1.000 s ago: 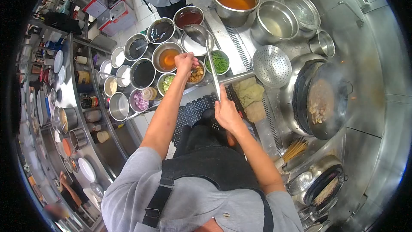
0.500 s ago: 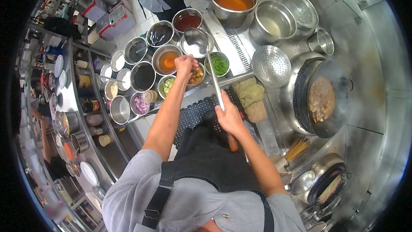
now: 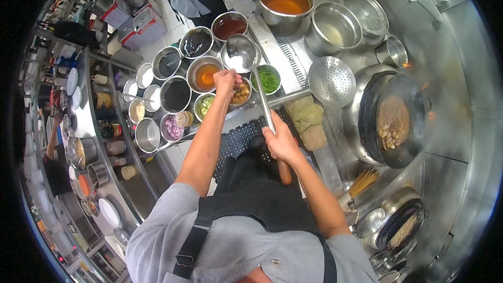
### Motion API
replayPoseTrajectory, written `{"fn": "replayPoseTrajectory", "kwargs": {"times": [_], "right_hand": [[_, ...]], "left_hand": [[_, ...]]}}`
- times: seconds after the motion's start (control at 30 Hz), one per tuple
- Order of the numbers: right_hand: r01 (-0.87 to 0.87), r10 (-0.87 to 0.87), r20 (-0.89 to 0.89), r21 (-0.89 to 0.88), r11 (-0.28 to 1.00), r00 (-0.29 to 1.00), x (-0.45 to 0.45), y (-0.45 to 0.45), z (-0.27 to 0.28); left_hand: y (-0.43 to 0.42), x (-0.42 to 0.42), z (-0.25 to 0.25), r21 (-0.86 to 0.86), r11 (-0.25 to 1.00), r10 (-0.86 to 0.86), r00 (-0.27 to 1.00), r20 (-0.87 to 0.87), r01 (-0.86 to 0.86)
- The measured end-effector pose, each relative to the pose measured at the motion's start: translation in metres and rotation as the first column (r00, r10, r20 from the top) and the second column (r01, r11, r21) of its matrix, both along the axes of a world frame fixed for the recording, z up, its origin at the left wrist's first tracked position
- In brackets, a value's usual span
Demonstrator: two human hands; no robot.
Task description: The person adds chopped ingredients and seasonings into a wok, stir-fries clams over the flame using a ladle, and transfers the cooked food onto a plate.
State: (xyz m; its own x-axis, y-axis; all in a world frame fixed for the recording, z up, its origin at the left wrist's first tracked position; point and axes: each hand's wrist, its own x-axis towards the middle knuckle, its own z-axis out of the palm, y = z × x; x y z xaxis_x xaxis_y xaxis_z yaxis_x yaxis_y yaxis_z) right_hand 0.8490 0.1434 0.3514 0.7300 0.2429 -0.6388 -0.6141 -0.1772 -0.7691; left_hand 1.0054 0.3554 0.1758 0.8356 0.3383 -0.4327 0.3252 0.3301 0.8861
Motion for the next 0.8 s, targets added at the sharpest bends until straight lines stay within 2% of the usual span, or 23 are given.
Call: {"fn": "replayPoseTrajectory", "kwargs": {"times": [0.2, 0.3, 0.6, 0.73, 0.8], "right_hand": [[-0.005, 0.004, 0.008, 0.154, 0.988, 1.0, 0.002, -0.004, -0.004], [0.012, -0.009, -0.033, 0.109, 0.994, 0.999, 0.008, -0.001, -0.004], [0.038, -0.029, -0.064, 0.143, 0.989, 0.998, 0.001, 0.006, -0.006], [0.12, -0.057, -0.202, 0.314, 0.942, 0.978, 0.004, 0.0, -0.006], [0.185, -0.077, -0.269, 0.403, 0.897, 0.96, 0.008, -0.005, -0.013]], "left_hand": [[0.001, 0.001, -0.001, -0.005, 1.0, -0.003, 0.999, -0.053, 0.003], [0.001, -0.001, 0.002, -0.015, 1.0, 0.004, 1.0, -0.022, -0.004], [0.004, 0.0, -0.008, 0.003, 1.0, -0.023, 0.999, -0.028, 0.023], [0.004, -0.002, -0.007, -0.019, 1.0, -0.015, 1.0, 0.006, 0.015], [0.01, -0.003, -0.004, -0.049, 0.995, -0.082, 0.996, -0.017, 0.081]]}}
